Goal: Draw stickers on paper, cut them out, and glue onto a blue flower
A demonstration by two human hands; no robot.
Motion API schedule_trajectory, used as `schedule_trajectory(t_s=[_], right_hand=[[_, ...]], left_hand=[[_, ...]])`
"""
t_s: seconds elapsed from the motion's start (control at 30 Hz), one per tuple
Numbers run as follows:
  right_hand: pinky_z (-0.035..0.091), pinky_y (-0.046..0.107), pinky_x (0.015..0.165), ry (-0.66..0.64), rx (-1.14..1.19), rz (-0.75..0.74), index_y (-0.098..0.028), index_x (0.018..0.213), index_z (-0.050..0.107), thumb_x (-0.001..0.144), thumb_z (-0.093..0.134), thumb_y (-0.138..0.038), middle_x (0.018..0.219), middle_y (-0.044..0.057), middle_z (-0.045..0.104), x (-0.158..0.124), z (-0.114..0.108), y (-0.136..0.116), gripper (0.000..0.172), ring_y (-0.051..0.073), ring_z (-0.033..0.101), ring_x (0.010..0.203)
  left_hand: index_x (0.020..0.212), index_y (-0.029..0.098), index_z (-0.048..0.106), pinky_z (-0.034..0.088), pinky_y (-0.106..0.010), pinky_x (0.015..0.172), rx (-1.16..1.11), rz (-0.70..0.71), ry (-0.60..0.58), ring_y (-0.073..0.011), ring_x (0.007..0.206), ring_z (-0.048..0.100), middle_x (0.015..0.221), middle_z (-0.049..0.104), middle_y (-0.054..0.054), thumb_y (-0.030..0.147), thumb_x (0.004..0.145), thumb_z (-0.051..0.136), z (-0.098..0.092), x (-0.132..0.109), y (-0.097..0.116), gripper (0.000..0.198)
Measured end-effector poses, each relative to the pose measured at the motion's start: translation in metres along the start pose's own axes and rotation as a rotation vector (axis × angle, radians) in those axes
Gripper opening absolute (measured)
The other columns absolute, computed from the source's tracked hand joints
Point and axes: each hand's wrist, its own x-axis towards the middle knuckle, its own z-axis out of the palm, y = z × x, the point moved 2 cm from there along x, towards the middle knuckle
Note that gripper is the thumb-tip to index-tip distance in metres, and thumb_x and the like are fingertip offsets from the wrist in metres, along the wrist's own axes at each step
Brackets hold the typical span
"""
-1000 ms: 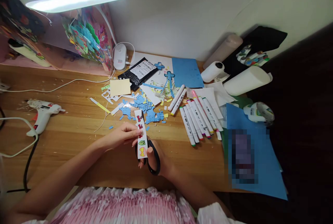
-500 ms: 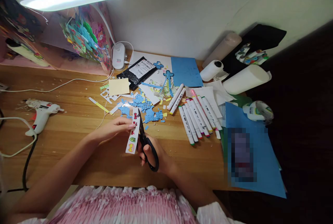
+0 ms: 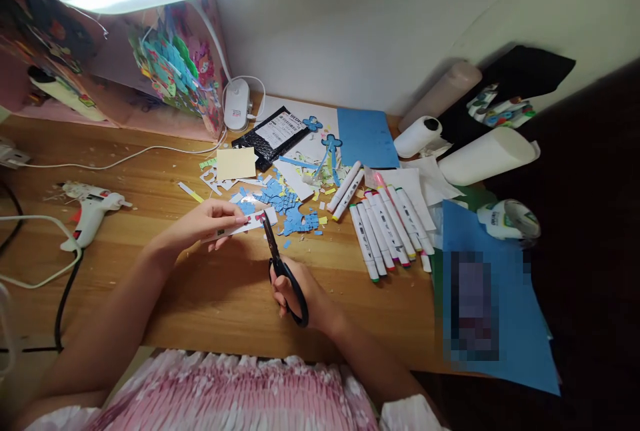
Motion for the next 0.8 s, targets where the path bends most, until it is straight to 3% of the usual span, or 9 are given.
schedule_trajectory(t_s=[0.3,0.6,0.8], right_hand=[[0.038,0.017,0.033,-0.118,-0.078,0.031,-0.017,0.076,0.044,0.066,0.044,-0.077,0.053,-0.007,0.038,-0.004,-0.003,0.002,0.06,0.005,0.033,0.039],[0.04,0.016,0.032,-0.221,-0.068,0.099,-0.017,0.073,0.043,0.066,0.044,-0.077,0.055,-0.006,0.038,-0.007,-0.006,-0.011,0.06,0.005,0.033,0.04],[0.038,0.016,0.03,-0.283,-0.113,0.142,-0.017,0.073,0.044,0.064,0.044,-0.078,0.055,-0.006,0.038,-0.007,-0.007,-0.015,0.062,0.004,0.034,0.039]], left_hand=[[0.07,0.012,0.061,0.028,-0.013,0.034,0.065,0.025,-0.012,-0.0037,0.036,0.042,0.047,0.051,0.004,0.045,0.074,0.063,-0.021,-0.009,-0.004,0.033],[0.064,0.012,0.061,0.019,-0.014,0.033,0.063,0.012,-0.022,-0.0022,0.034,0.035,0.043,0.044,0.004,0.043,0.072,0.066,-0.023,-0.011,-0.007,0.032],[0.061,0.012,0.06,0.015,-0.014,0.032,0.057,0.005,-0.093,-0.0018,0.034,0.032,0.043,0.04,0.005,0.041,0.072,0.067,-0.026,-0.011,-0.009,0.032]])
